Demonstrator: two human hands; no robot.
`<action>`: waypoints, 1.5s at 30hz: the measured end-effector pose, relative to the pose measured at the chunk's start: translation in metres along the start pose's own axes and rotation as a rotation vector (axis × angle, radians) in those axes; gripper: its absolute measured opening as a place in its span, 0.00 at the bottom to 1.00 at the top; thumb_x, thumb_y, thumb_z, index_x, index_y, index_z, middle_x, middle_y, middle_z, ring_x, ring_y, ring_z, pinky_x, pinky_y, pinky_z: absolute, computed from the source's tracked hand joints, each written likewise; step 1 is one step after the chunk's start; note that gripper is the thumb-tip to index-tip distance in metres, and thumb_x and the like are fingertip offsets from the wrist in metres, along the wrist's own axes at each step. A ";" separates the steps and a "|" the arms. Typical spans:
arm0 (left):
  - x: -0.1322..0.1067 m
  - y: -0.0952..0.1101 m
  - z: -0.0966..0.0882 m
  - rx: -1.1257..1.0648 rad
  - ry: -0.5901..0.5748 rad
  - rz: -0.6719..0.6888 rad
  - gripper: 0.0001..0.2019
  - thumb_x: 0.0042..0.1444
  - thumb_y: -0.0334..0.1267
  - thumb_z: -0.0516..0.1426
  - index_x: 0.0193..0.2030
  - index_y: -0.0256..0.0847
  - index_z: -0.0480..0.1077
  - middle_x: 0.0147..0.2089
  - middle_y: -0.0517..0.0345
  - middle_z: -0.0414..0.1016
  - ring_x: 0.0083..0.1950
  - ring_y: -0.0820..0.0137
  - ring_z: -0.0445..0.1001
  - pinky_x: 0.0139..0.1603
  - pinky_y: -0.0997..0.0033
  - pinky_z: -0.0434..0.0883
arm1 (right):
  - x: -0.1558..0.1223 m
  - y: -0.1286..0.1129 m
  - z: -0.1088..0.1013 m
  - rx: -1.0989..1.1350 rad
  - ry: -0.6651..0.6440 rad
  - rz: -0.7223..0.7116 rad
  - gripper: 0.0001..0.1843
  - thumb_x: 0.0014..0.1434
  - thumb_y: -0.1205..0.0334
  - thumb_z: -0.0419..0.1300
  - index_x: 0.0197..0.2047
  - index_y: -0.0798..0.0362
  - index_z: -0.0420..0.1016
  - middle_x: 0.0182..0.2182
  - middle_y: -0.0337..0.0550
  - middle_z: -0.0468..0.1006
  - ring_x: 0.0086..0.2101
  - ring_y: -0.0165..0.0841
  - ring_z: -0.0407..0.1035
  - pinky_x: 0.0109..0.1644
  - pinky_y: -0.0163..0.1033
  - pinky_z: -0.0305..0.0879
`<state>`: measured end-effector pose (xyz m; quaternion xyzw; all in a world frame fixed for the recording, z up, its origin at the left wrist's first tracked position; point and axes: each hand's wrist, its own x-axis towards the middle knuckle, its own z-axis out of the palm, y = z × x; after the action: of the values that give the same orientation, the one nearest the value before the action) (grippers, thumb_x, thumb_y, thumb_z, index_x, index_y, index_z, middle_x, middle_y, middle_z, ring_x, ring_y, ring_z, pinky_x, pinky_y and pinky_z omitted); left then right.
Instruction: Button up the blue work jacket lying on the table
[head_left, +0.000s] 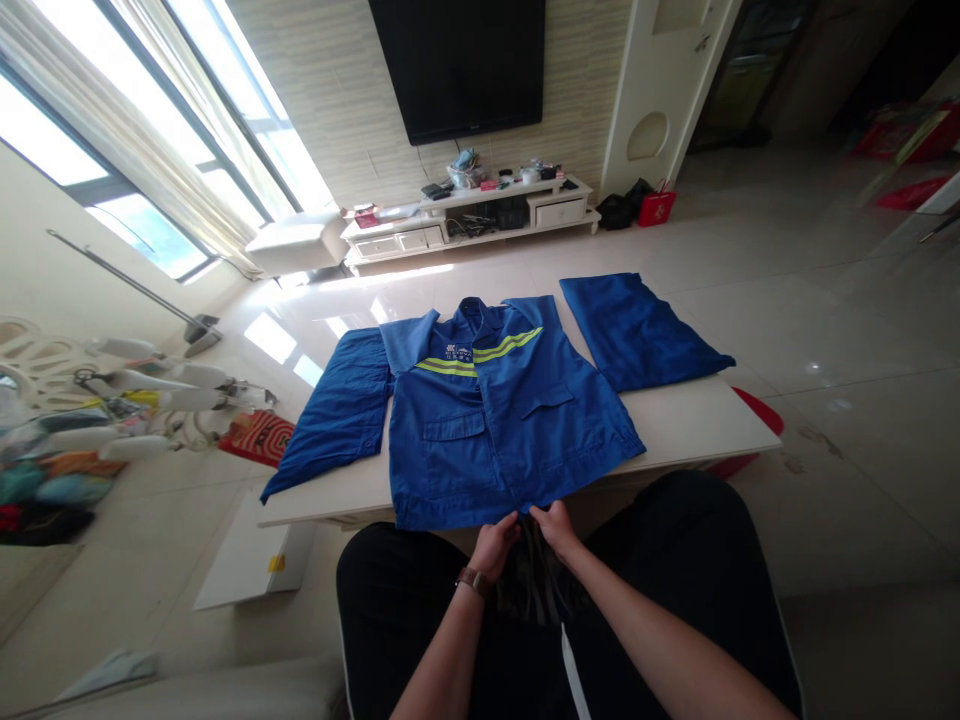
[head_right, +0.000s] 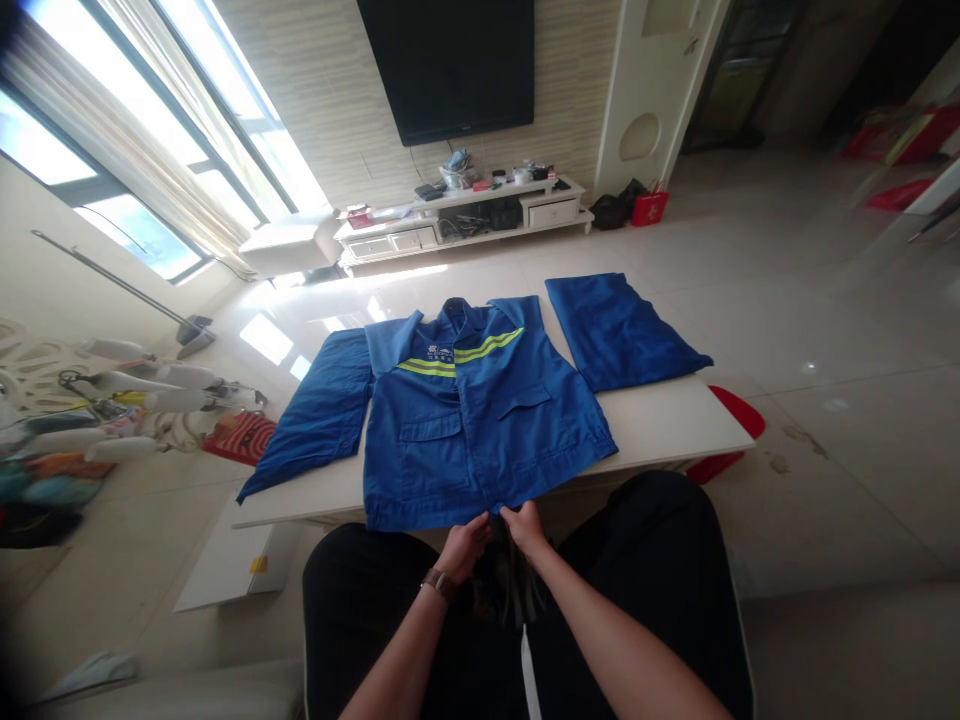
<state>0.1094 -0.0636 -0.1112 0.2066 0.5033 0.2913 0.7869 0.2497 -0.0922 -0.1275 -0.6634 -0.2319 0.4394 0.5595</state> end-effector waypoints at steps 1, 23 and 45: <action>-0.001 0.000 0.000 -0.001 -0.007 0.001 0.17 0.40 0.42 0.76 0.29 0.33 0.79 0.31 0.53 0.79 0.32 0.72 0.74 0.39 0.73 0.73 | 0.000 -0.001 0.000 0.015 -0.002 0.006 0.14 0.42 0.49 0.67 0.24 0.51 0.74 0.19 0.41 0.76 0.23 0.34 0.67 0.29 0.38 0.64; -0.005 0.009 0.005 -0.019 -0.085 -0.017 0.13 0.44 0.38 0.73 0.28 0.35 0.76 0.27 0.57 0.73 0.30 0.73 0.69 0.41 0.71 0.72 | -0.004 -0.010 -0.002 0.226 -0.029 0.137 0.15 0.36 0.54 0.74 0.25 0.54 0.79 0.22 0.41 0.79 0.23 0.33 0.69 0.27 0.37 0.63; -0.001 -0.003 0.010 0.066 0.008 0.049 0.16 0.44 0.47 0.72 0.28 0.35 0.79 0.30 0.52 0.79 0.29 0.72 0.72 0.36 0.72 0.69 | -0.019 -0.009 0.000 0.283 0.034 0.203 0.20 0.34 0.47 0.74 0.25 0.50 0.74 0.20 0.40 0.76 0.19 0.30 0.64 0.23 0.37 0.63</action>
<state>0.1188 -0.0670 -0.1085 0.2435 0.5105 0.2946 0.7702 0.2414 -0.1053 -0.1131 -0.6054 -0.0899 0.5105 0.6040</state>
